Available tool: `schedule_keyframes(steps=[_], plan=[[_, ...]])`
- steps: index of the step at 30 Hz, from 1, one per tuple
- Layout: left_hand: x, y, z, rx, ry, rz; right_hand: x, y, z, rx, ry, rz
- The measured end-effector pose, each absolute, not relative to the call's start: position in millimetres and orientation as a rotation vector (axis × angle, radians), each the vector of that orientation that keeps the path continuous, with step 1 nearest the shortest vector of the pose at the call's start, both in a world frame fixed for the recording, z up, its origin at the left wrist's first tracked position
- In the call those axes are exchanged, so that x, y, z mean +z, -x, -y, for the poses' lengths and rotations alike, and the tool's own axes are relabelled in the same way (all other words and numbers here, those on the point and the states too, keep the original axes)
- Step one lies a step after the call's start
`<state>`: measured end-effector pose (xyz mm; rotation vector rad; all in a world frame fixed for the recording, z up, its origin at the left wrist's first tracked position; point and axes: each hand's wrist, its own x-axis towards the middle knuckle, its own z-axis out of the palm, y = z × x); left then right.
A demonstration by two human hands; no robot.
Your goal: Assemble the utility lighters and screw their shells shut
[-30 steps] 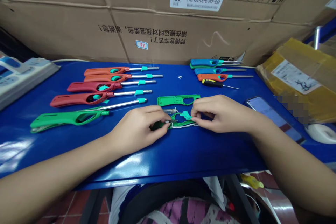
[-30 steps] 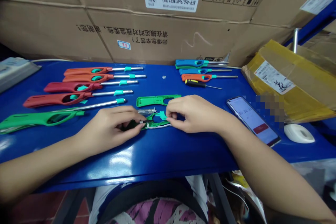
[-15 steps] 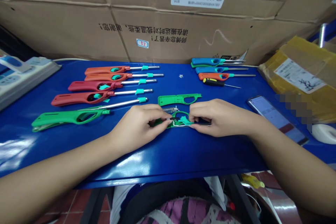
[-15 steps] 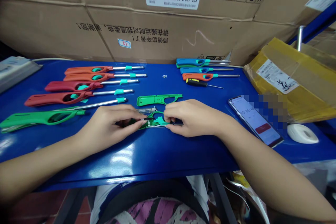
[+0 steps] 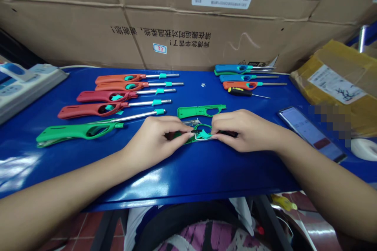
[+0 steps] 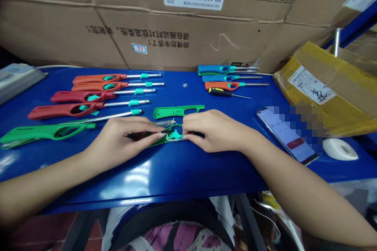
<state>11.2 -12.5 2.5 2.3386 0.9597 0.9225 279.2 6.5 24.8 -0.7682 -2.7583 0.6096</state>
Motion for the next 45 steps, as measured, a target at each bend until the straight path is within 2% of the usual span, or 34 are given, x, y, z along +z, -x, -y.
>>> schedule_keyframes(steps=[28,45], plan=[[6,-12,13,0.972,-2.184,-1.049,18,-276,-9,0.572,0.698,2.674],[-5,-8,8,0.750,-2.382,-0.994,15,-275,-11,0.495,0.776,2.654]])
